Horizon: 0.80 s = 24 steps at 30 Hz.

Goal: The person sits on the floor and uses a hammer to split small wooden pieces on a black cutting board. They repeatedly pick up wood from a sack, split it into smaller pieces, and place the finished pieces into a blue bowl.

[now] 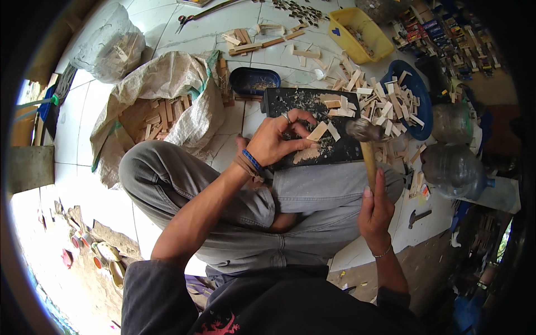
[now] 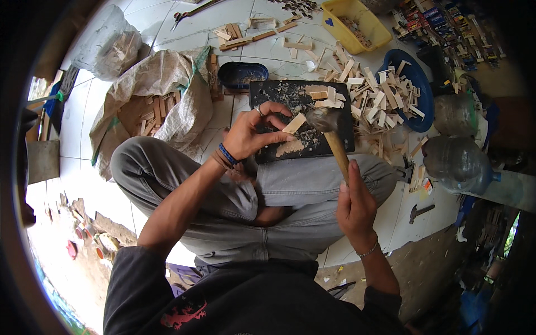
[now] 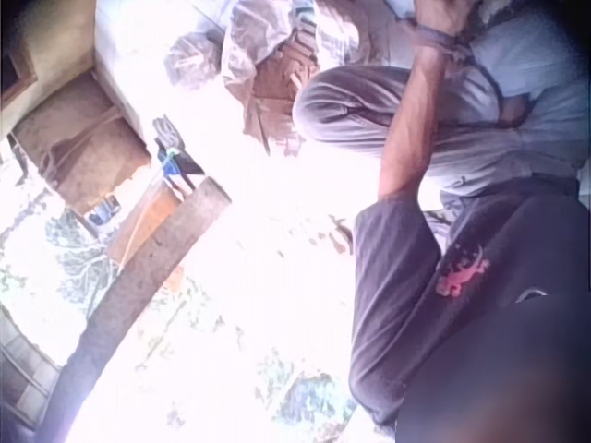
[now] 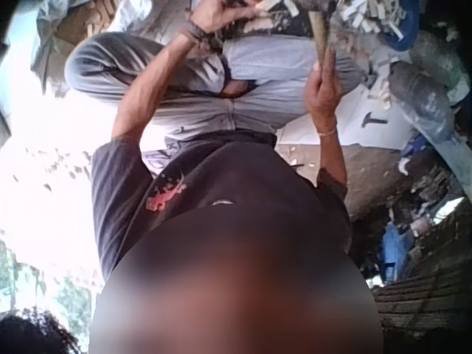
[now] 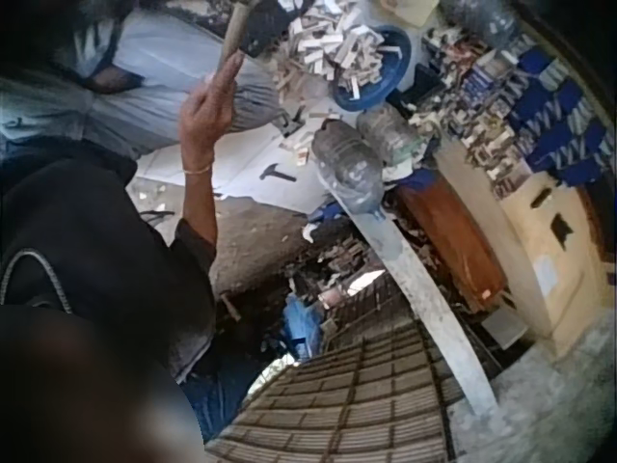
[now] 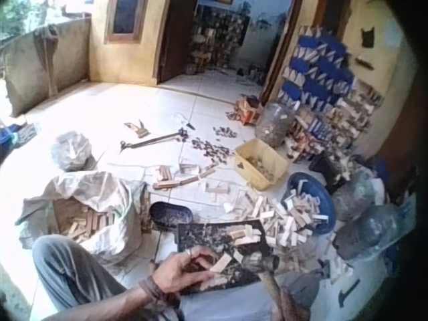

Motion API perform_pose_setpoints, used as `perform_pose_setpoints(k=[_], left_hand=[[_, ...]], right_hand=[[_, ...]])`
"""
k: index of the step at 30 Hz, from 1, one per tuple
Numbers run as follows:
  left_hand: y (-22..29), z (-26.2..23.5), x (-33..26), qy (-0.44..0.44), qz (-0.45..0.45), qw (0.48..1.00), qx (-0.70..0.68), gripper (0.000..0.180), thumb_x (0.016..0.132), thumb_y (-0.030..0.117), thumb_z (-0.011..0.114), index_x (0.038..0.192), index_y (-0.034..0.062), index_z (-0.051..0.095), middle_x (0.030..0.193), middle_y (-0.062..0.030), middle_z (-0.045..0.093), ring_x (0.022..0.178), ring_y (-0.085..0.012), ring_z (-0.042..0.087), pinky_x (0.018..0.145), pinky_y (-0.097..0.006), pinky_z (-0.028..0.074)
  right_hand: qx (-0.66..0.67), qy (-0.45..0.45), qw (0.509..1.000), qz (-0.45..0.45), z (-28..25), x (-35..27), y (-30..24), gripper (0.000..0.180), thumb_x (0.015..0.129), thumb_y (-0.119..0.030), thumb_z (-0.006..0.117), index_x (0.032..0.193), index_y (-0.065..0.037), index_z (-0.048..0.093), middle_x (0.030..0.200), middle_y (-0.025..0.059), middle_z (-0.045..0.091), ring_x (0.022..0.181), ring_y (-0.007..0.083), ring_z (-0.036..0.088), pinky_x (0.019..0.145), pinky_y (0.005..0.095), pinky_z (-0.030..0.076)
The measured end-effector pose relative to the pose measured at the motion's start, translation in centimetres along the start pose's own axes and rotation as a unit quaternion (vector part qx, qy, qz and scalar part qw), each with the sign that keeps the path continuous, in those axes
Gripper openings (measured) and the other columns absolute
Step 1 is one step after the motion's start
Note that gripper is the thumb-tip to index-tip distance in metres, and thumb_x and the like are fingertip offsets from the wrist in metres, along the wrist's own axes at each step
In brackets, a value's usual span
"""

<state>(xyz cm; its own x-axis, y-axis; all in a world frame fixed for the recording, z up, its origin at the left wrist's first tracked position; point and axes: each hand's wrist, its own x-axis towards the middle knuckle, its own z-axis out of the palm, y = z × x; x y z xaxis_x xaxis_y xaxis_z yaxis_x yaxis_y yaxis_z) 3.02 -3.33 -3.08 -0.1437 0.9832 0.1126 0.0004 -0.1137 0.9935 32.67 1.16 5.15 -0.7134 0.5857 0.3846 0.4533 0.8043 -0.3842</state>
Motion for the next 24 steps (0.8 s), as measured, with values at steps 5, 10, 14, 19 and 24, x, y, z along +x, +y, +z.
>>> perform_pose_setpoints(k=[5, 10, 14, 19, 24], left_hand=[[0.1, 0.0, 0.0, -0.003, 0.005, 1.0, 0.0, 0.045, 0.087, 0.009, 0.085, 0.126, 0.0044, 0.062, 0.094, -0.0037, 0.077, 0.092, -0.0083, 0.071, 0.083, -0.026, 0.056], [0.1, 0.0, -0.1, -0.001, -0.01, 1.0, -0.003, 0.046, 0.088, 0.008, 0.084, 0.127, 0.0051, 0.061, 0.094, -0.0039, 0.077, 0.092, -0.0081, 0.07, 0.083, -0.026, 0.056], [0.0, -0.1, -0.1, -0.001, 0.0, 1.0, 0.006, 0.047, 0.088, 0.007, 0.084, 0.129, 0.0048, 0.06, 0.094, -0.0043, 0.077, 0.091, -0.0084, 0.071, 0.083, -0.026, 0.056], [0.0, -0.1, -0.3, 0.003, 0.028, 0.999, 0.025, 0.048, 0.088, 0.013, 0.083, 0.13, 0.0091, 0.059, 0.093, -0.0061, 0.079, 0.088, -0.014, 0.075, 0.08, -0.031, 0.058], [-0.2, -0.1, -0.1, -0.001, -0.002, 1.0, 0.017, 0.053, 0.088, 0.007, 0.083, 0.134, 0.0049, 0.057, 0.096, -0.0039, 0.078, 0.093, -0.0085, 0.071, 0.086, -0.027, 0.056]], right_hand=[[0.005, -0.13, 0.99, 0.046, 0.4, -0.1, -0.3, 0.06, 0.098, 0.004, 0.059, 0.156, -0.002, 0.044, 0.131, 0.025, 0.067, 0.104, 0.0355, 0.074, 0.083, 0.039, 0.06], [0.021, -0.03, 0.999, 0.019, 0.7, -0.3, -0.5, 0.063, 0.098, 0.002, 0.061, 0.158, -0.008, 0.045, 0.11, 0.0201, 0.071, 0.085, 0.0314, 0.073, 0.072, 0.0384, 0.058], [0.0, -0.093, 0.995, 0.044, 1.2, -0.2, -0.8, 0.065, 0.098, -0.002, 0.063, 0.159, -0.016, 0.045, 0.088, 0.0149, 0.066, 0.07, 0.0286, 0.068, 0.062, 0.0419, 0.054], [-0.017, -0.208, 0.971, 0.114, 0.4, 0.2, -1.3, 0.061, 0.101, 0.001, 0.057, 0.159, -0.01, 0.043, 0.12, 0.0255, 0.071, 0.095, 0.0348, 0.075, 0.076, 0.0414, 0.058], [0.006, -0.133, 0.988, 0.073, 0.4, 0.3, -1.0, 0.067, 0.098, -0.002, 0.064, 0.16, -0.018, 0.044, 0.084, 0.0131, 0.063, 0.067, 0.0263, 0.066, 0.063, 0.0418, 0.054]])
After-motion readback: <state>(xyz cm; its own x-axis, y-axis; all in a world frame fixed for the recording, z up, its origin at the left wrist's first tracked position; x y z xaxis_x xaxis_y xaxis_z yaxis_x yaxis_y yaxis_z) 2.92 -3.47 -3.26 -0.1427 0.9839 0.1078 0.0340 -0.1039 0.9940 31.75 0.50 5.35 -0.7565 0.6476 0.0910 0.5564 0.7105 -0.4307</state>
